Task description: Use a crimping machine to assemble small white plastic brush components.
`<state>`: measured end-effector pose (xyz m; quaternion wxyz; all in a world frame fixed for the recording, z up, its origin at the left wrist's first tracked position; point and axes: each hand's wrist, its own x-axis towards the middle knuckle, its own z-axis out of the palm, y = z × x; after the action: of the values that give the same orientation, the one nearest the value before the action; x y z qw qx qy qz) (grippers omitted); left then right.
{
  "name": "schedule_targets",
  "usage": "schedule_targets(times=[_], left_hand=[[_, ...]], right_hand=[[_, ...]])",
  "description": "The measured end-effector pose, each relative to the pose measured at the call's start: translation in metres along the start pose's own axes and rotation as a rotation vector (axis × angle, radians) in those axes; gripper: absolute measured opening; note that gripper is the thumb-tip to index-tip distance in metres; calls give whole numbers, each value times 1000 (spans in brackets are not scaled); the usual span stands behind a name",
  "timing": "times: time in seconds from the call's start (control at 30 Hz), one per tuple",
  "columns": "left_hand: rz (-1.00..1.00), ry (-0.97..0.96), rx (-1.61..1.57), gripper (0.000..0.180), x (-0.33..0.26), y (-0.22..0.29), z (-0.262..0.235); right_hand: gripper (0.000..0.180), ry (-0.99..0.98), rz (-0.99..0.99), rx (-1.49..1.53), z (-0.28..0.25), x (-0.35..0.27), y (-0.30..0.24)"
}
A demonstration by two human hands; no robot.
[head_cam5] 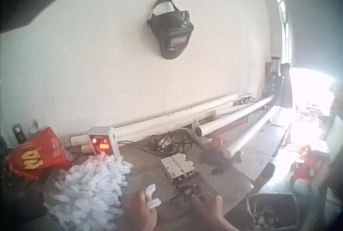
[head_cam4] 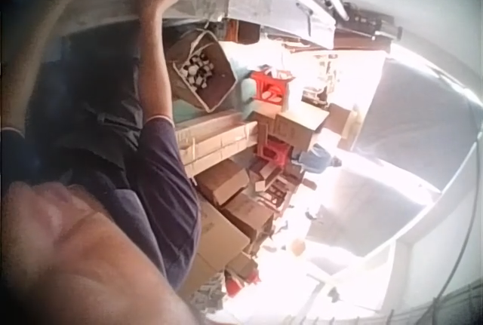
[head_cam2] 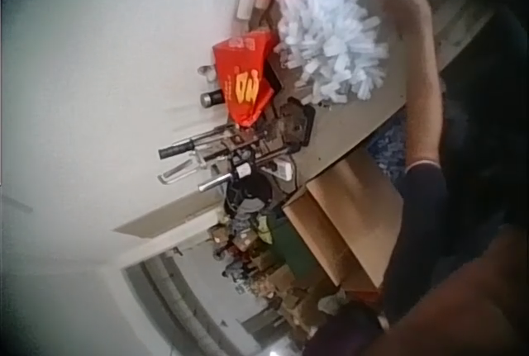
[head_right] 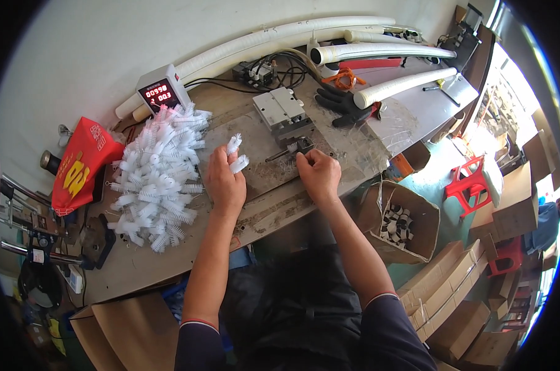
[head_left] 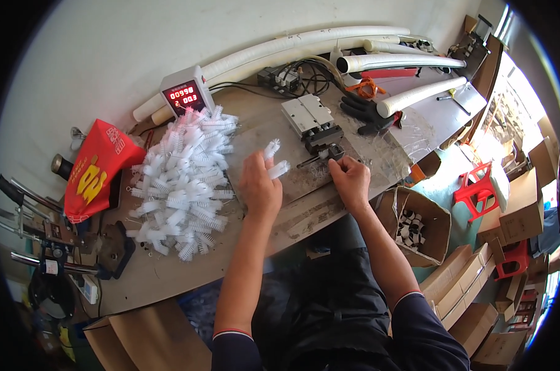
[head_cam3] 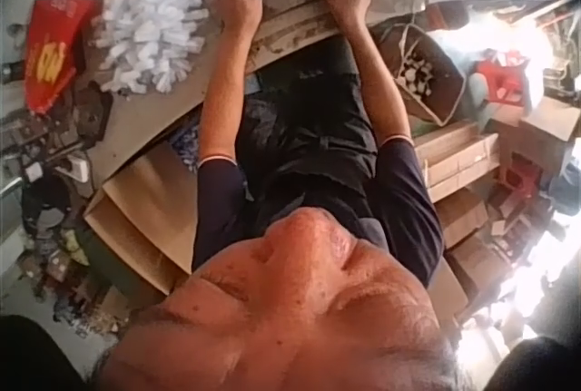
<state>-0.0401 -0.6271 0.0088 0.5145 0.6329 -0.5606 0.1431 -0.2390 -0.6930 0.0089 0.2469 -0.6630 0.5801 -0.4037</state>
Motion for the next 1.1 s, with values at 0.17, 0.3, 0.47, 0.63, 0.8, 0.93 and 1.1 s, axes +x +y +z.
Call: schedule_targets(times=[0.17,0.3,0.47,0.63,0.8,0.93,1.1], left_hand=[[-82,-248,1,8,-4,5,1],[-31,-323,-32,8,-2,11,1],[5,-431,-121,12,0,14,5],[39,-461,-144,18,0,17,10],[84,-482,-127,19,-1,24,14],[173,-515,-4,16,-7,29,19],[213,-534,139,15,-11,31,20]], right_hand=[[28,22,-40,19,2,-3,3],[27,10,-11,-5,0,-3,2],[28,27,-25,-10,2,-4,0],[29,74,-87,-11,6,-3,5],[28,70,-86,-24,4,-2,4],[27,42,-61,-21,3,-5,0],[27,68,-63,28,2,-4,1]])
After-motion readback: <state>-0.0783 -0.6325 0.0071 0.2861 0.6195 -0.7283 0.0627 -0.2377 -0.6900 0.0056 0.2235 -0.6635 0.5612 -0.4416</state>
